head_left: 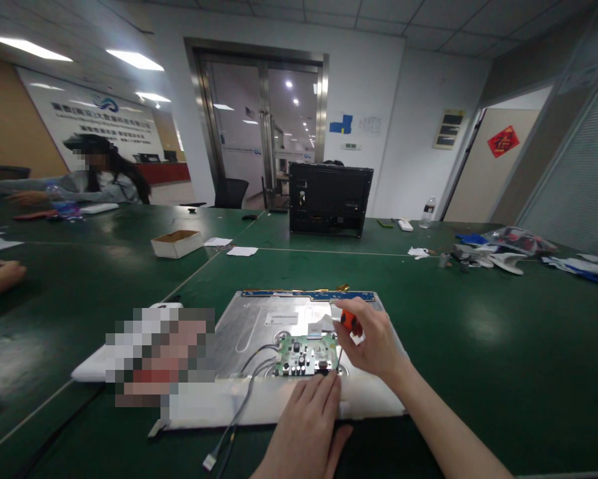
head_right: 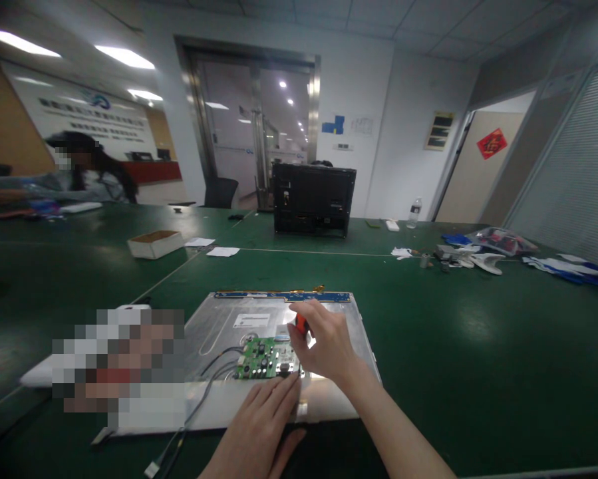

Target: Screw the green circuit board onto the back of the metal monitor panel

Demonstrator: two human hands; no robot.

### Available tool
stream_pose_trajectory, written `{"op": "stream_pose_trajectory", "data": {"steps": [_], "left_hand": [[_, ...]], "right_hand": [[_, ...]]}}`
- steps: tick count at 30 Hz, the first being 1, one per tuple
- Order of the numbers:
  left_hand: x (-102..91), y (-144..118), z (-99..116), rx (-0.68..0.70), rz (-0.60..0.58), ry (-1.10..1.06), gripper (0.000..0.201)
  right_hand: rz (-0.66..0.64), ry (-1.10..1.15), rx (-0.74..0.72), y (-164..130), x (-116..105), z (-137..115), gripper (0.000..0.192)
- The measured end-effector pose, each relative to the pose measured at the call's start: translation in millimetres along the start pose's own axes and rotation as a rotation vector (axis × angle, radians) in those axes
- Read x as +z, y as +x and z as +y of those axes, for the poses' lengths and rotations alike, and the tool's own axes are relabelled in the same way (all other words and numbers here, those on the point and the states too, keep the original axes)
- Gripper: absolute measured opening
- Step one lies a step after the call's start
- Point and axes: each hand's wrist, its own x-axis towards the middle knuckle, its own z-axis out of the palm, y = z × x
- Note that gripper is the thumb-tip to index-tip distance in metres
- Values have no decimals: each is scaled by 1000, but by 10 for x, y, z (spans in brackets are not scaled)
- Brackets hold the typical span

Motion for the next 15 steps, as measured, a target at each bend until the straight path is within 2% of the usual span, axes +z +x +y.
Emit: {"op": "stream_pose_trajectory", "data": {"steps": [5, 10, 15], "left_hand": [[-15, 1, 9, -10, -32, -3, 48], [-25, 4, 16, -17, -46, -10, 49], [-16, 1, 8, -15, -36, -10, 48]], "right_hand": [[34, -46, 7, -12, 27, 16, 23], [103, -2, 35, -27, 51, 16, 30], [52, 118, 38, 28, -8, -25, 23]]}}
